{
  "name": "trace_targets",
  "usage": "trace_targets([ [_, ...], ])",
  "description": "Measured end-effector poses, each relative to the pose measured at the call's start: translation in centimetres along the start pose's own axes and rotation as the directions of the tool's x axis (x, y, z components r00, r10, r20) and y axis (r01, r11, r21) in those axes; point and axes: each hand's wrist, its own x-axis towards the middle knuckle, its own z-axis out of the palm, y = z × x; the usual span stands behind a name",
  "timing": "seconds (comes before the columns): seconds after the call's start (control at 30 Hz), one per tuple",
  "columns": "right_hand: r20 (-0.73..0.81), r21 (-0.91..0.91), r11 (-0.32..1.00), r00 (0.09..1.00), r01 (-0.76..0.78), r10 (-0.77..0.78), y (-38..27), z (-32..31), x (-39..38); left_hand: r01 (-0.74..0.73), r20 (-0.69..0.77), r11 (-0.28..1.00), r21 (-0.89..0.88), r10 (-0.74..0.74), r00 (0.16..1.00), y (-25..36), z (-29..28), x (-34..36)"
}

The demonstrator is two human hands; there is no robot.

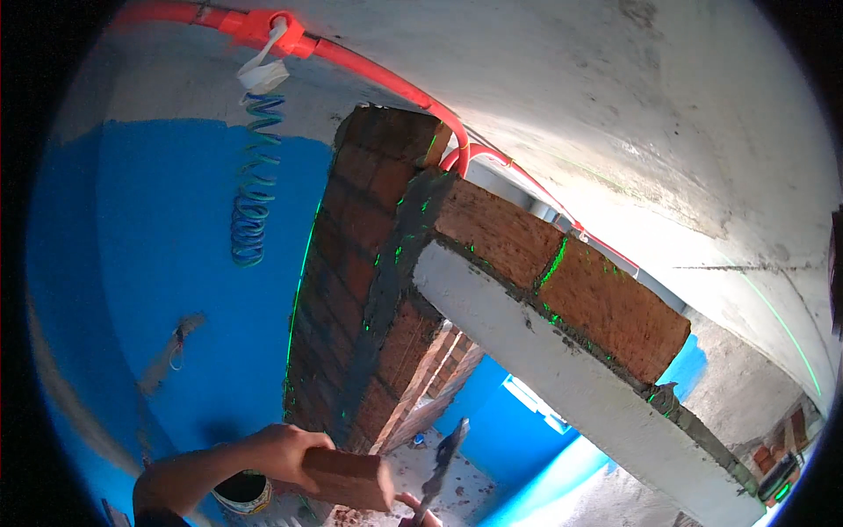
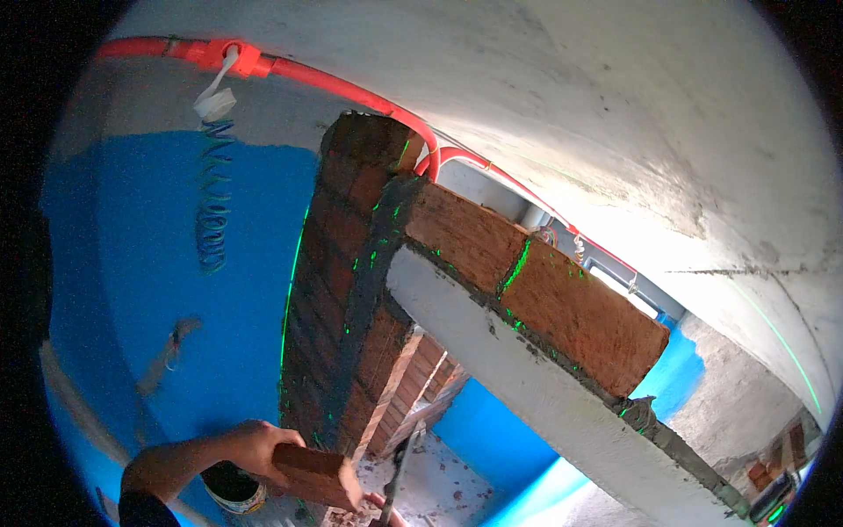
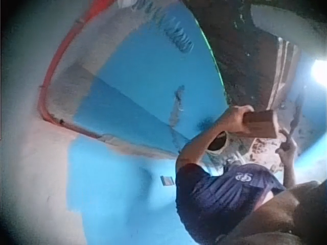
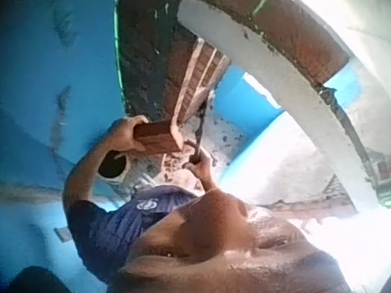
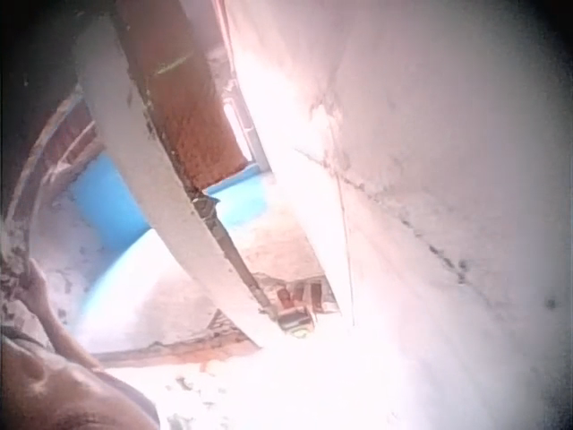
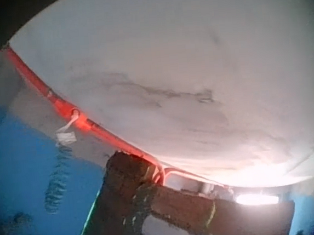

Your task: The person lays bricks on a structure by applying mortar with a trowel, setting bricks in place, tapping and adjusting them using the trowel, and picking up additional bricks.

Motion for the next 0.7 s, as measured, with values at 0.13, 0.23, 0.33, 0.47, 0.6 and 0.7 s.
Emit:
trace_targets([
  [0.13,-0.206,0.135,0.99,0.978,0.035,-0.007,-2.4,1.3,-0.4,-0.175,0.14,0.983,-0.055,0.181,0.973,5.1,-2.3,3.6],
  [0.23,-0.352,0.093,0.994,0.936,0.054,-0.018,-3.1,1.7,-1.6,-0.403,0.281,0.91,0.103,0.362,0.889,7.5,-3.3,6.1],
  [0.33,-0.545,0.101,0.99,0.827,-0.099,0.138,-6.5,3.1,-1.8,-0.582,0.392,0.776,0.244,0.47,0.791,11.4,-5.9,7.9],
  [0.47,-0.837,-0.052,0.954,0.508,0.297,-0.204,-7.4,3.3,2.3,-0.648,0.282,0.625,0.435,0.589,0.757,17.9,-10.2,7.8],
  [0.6,-0.81,-0.143,0.837,0.424,0.528,-0.406,-13.8,2.2,5.7,-0.575,-0.512,0.639,0.512,0.764,0.393,14.5,-11.3,8.8],
  [0.7,-0.774,-0.156,0.752,0.393,0.641,-0.496,-16.4,3.6,8.3,-0.702,-0.606,0.685,-0.194,0.479,0.635,7.4,-10.3,12.1],
])
